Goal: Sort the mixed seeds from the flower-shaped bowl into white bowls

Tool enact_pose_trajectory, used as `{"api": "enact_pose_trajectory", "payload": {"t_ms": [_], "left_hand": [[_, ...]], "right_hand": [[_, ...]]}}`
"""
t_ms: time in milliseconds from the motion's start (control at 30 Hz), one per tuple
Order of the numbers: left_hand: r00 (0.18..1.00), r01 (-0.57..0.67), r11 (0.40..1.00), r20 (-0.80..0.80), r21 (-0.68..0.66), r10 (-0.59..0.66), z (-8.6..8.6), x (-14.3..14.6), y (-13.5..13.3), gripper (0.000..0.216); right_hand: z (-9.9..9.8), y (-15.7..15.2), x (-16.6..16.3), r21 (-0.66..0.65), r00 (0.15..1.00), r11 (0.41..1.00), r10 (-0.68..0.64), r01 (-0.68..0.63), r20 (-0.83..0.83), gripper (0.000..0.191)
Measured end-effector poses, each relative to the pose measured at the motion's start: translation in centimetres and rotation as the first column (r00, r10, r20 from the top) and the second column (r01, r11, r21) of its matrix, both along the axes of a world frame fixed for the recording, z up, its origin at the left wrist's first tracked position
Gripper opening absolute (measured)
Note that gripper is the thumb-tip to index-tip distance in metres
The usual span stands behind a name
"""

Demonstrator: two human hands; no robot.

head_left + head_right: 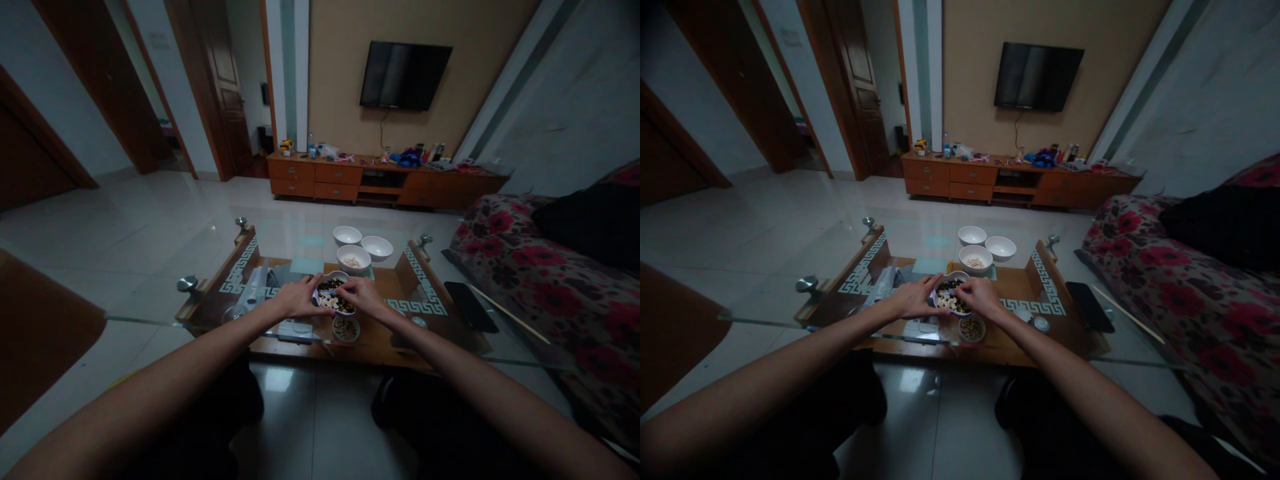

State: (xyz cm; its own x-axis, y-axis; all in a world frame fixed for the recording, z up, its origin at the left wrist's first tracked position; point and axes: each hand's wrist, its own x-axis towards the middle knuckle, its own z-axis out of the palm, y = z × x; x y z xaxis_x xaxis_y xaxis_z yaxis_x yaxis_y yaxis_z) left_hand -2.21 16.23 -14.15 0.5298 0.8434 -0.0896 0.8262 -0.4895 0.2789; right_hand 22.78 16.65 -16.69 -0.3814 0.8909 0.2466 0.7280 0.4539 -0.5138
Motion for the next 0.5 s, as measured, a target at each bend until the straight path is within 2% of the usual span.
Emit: {"api": "enact_pose_trajectory", "payload": {"t_ms": [133,333,500], "left_hand": [[1.000,0.002,1.000,0.009,-0.005,-0.002,-0.1,-0.1,0.0,0.123],[1.000,-0.010,1.000,0.004,-0.006,0.010,0.0,-0.2,0.1,0.124],[1.000,0.006,1.000,-0.005,-0.007,-0.006,0.3,-0.1,0.2,0.126]], "right_hand": [[0.4,0.5,0.0,0.009,0.998,1.000,-0.007,0.008,-0.065,0.024],[0.9,1.5,1.3,0.044,0.984,0.993,-0.106,0.113,-0.141,0.024],[0.7,2.4,3.5,0.021,0.921,0.969,-0.227,0.245,-0.316,0.029]]}}
